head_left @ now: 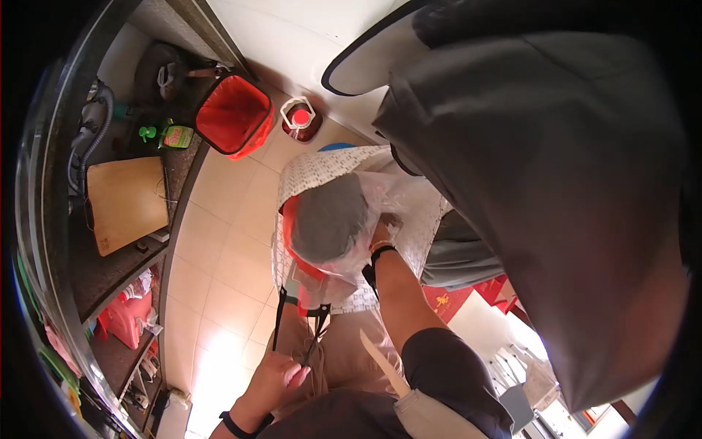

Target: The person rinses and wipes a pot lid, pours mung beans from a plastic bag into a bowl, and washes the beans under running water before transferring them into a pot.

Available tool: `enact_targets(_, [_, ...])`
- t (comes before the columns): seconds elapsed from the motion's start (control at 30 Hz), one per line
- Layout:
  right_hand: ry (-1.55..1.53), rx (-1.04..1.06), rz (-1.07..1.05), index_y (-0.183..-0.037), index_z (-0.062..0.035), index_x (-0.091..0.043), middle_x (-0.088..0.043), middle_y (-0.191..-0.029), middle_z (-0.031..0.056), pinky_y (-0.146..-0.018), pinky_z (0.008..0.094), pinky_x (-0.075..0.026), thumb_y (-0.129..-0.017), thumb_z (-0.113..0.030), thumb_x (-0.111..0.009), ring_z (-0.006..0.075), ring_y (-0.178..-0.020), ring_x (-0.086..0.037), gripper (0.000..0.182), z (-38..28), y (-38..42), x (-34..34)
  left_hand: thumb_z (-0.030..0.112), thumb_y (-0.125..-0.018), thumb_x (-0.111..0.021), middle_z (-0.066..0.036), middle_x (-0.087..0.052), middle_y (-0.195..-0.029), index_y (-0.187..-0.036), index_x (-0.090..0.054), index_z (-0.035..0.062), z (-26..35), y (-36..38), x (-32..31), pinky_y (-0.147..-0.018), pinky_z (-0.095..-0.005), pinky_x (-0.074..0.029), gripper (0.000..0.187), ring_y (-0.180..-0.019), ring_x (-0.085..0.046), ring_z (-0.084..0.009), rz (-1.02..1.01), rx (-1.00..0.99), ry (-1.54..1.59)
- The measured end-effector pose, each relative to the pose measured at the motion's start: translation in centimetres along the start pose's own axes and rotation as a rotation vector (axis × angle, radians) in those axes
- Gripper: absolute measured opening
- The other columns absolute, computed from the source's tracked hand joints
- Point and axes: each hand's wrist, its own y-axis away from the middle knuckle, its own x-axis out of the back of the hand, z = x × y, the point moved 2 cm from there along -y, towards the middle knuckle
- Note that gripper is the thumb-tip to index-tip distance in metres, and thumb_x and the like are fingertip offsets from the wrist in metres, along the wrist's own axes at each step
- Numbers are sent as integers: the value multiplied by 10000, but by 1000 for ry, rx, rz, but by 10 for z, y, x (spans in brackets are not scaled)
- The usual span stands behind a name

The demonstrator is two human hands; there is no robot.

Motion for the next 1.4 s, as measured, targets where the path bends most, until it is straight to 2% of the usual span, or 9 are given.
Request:
enact_targets(0.2, [260, -226, -79, -1086, -37, -595, -631, -1031, 222, -807, 506, -476, -871, -259, -486, 424, -981, -593, 328, 11, 33, -19, 132, -778, -655, -116, -511, -592, -571, -513, 44, 6, -6, -6, -615, -413, -418, 265, -596, -520, -312, 57, -67, 18])
enact_targets(0.3, [-18, -452, 617, -905, -22, -647, -657, -920, 189, -848, 480, -457, -787, -267, -539, 390, -935, -601, 293, -51, 75, 16, 135, -783, -649, -124, -523, -605, -584, -523, 38, 6, -6, -5, -626, -420, -423, 255, -613, -524, -318, 12, -92, -11])
enact_targets(0.53, [-224, 389, 415, -755, -9, -637, -640, -790, 183, -832, 450, -456, -738, -225, -566, 364, -880, -594, 229, -171, 154, 43, 189, -793, -634, -135, -563, -650, -644, -576, 39, 11, -13, -27, -627, -427, -447, 219, -680, -565, -328, -36, -194, -124])
enact_targets(0.6, [-456, 443, 271, -702, -25, -626, -606, -733, 232, -629, 444, -488, -721, -147, -588, 388, -658, -589, 129, -181, 158, 48, 202, -790, -635, -133, -567, -651, -647, -586, 44, 11, -18, -29, -618, -426, -451, 220, -679, -570, -325, -33, -205, -148])
enact_targets(0.7, [-557, 319, 33, -612, -7, -547, -606, -712, 176, -674, 454, -482, -672, -145, -608, 382, -711, -589, 162, -184, 160, 56, 224, -771, -644, -117, -584, -654, -634, -604, 53, 9, -22, -24, -593, -426, -459, 223, -640, -576, -305, -29, -187, -178])
enact_targets(0.93, [-514, 163, -105, -721, 3, -527, -614, -712, 203, -645, 449, -491, -712, -193, -611, 377, -725, -623, 213, -179, 170, 94, 218, -768, -640, -117, -594, -661, -635, -612, 55, 9, -23, -27, -601, -426, -470, 213, -649, -580, -308, -128, -208, -216])
enact_targets(1.0, [-289, 86, -261, -1204, 5, -389, -643, -839, 229, -669, 451, -509, -735, -274, -592, 386, -767, -640, 582, -157, 158, 77, 213, -768, -636, -120, -593, -660, -630, -610, 51, 13, -25, -24, -611, -425, -471, 214, -653, -581, -312, -135, -210, -236])
enact_targets(1.17, [-251, 107, -325, -994, -31, -599, -645, -909, 221, -767, 451, -486, -766, -466, -584, 388, -935, -610, 491, -130, 166, 106, 203, -761, -636, -120, -585, -650, -633, -602, 47, 30, -26, -14, -619, -427, -467, 204, -651, -576, -315, -144, -230, -243])
enact_targets(1.4, [324, 484, -298, -1079, -56, -620, -641, -1032, 175, -841, 495, -474, -861, -443, -475, 397, -1159, -481, 467, -139, 151, 101, 172, -726, -653, -101, -539, -606, -591, -548, 60, 62, -23, 3, -585, -426, -440, 205, -611, -540, -300, -92, -277, -165])
